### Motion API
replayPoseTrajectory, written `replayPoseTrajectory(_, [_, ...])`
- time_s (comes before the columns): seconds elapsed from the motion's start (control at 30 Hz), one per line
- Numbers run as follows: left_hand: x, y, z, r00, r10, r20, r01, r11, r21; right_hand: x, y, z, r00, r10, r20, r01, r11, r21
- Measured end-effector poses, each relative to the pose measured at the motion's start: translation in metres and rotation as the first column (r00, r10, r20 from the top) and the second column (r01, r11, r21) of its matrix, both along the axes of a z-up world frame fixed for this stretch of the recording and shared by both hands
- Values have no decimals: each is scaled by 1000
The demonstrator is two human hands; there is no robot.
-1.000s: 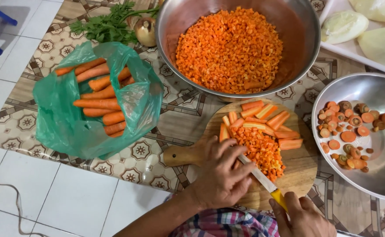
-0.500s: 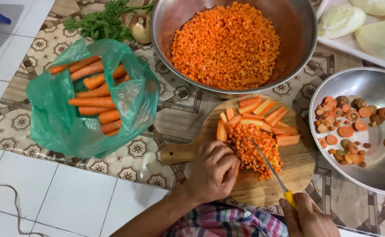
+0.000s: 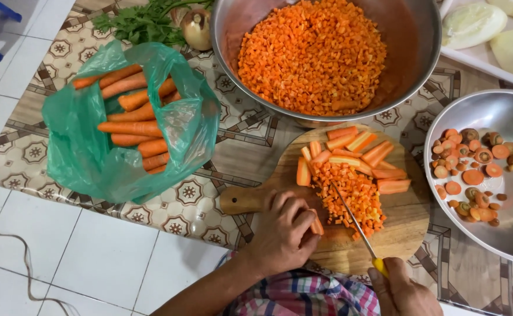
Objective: Dicing carrots on a wooden cutting board using a knife in a food preparation area.
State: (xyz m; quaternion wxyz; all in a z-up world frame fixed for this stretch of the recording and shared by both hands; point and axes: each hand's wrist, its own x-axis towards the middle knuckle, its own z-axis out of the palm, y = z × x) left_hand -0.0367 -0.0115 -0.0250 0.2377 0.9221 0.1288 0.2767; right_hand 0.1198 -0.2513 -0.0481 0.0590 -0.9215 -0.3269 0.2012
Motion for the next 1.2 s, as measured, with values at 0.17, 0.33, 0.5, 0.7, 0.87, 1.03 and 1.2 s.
replayPoseTrajectory(0.17, [-4, -5, -4, 984, 175, 25, -175, 984, 23, -12, 0, -22, 996, 90, -25, -92, 985, -149])
replayPoseTrajectory(0.33, [-5, -10, -4, 975, 218, 39, -218, 976, -8, -27, 15, -24, 988, 116, 98, -78, 943, -323])
replayPoseTrajectory(0.5, [-4, -11, 3, 970, 232, 68, -229, 972, -50, -45, 24, -34, 992, 81, 95, -33, 905, -423])
replayPoseTrajectory(0.7, [-5, -10, -2, 967, 243, 74, -237, 969, -74, -56, 37, -17, 988, 121, 98, -57, 867, -494])
replayPoseTrajectory(0.87, [-5, -8, -2, 969, 229, 95, -222, 972, -79, -57, 20, -44, 961, 172, 215, -69, 906, -418])
replayPoseTrajectory(1.03, [-4, -7, 2, 966, 239, 97, -230, 969, -94, -60, 42, -21, 955, 158, 252, -29, 892, -451])
replayPoseTrajectory(1.2, [-5, -7, -4, 952, 283, 119, -273, 957, -96, -55, 81, 22, 991, 46, -125, -98, 887, -452])
